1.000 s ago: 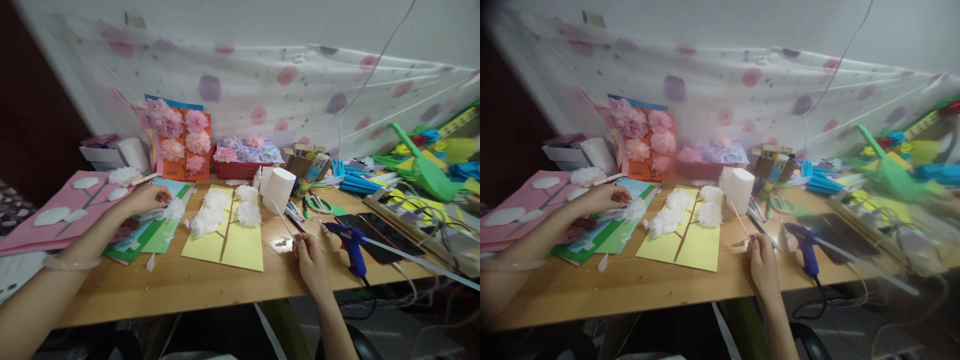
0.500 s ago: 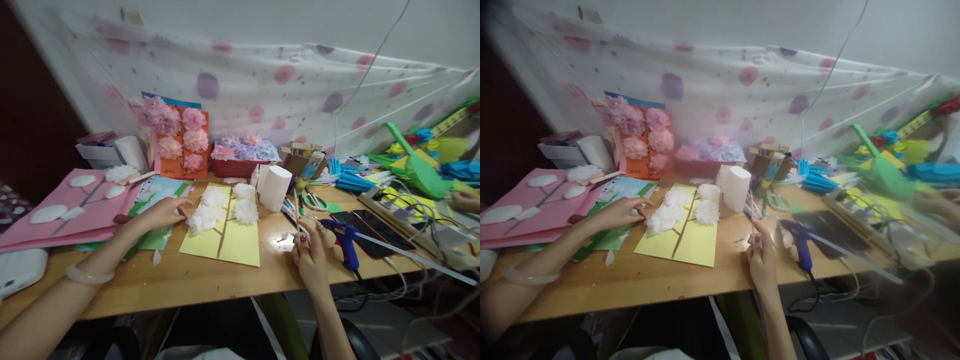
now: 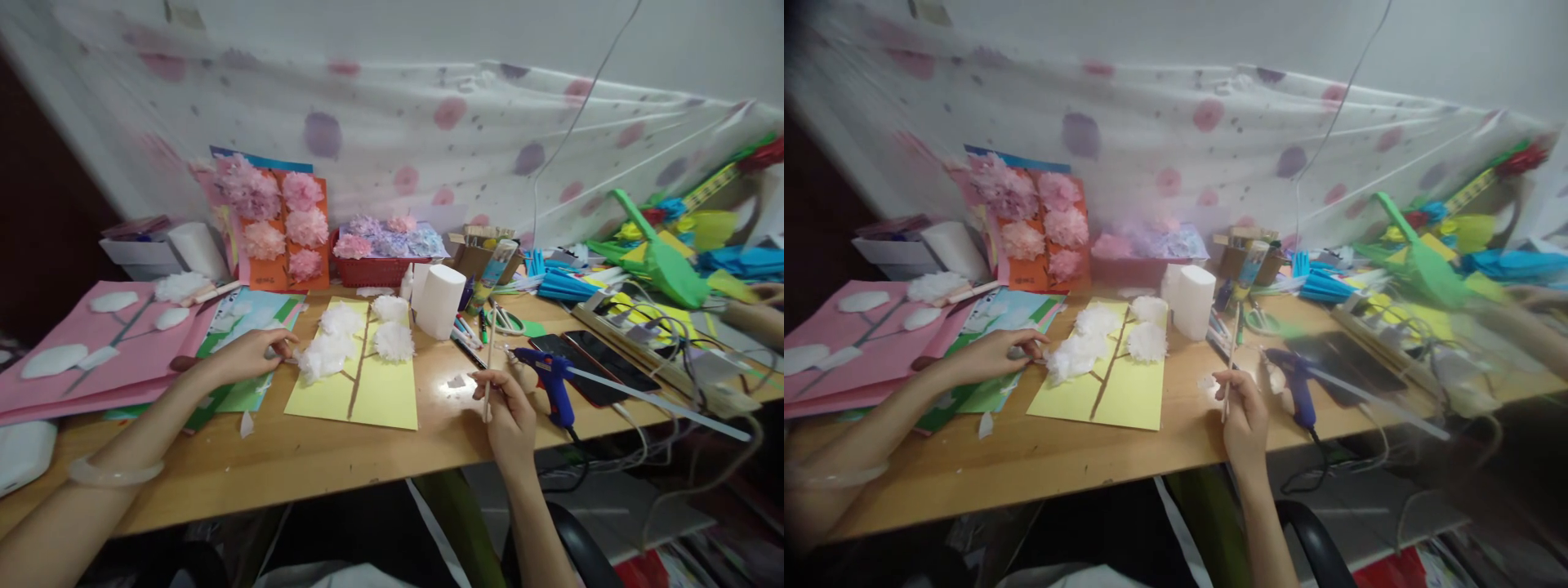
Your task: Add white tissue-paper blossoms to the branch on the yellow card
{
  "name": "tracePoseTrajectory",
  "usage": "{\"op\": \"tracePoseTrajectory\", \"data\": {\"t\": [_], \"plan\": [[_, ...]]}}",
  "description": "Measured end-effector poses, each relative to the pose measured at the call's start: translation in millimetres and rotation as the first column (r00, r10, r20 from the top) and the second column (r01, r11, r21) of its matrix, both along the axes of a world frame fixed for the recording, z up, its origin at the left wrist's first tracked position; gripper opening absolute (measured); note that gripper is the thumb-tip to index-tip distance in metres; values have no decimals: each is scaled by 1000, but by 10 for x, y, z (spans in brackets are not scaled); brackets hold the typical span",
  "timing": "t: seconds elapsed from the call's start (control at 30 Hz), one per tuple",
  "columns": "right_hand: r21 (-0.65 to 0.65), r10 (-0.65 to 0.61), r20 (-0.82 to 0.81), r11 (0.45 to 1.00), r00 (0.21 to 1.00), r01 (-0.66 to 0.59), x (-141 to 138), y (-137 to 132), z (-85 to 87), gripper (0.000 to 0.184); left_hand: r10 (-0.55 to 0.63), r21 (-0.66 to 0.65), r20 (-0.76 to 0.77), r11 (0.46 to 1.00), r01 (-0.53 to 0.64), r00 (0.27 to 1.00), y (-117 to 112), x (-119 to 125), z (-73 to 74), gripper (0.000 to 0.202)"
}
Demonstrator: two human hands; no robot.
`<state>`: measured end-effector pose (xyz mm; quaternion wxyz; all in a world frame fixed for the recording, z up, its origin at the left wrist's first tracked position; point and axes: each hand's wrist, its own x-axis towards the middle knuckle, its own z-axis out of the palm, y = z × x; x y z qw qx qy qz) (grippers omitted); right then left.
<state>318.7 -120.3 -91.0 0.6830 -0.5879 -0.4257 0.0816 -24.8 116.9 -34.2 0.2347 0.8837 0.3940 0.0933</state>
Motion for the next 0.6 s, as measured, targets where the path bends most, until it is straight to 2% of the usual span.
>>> {"op": "tracePoseTrajectory", "data": {"t": [0.13,0.27,0.43,0.53,0.6], "plan": [[81,51,63,995,997,-56,-40,-9,66,14,27,-7,16,1000,-27,1000,14,-40,68,38],[103,22,-45,995,999,-18,-82,-33,72,13,27,92,2,995,-27,1000,50,-38,91,31],[96,-19,-108,995,994,29,-112,-64,55,19,-77,239,-32,967,83,996,98,-21,-12,31],[113,-14,-98,993,995,25,-153,-57,64,17,-51,280,-62,958,66,997,101,-42,-75,22],[145,8,-108,989,994,7,-180,-41,68,23,-30,298,-51,953,44,998,96,-70,-100,20]]}}
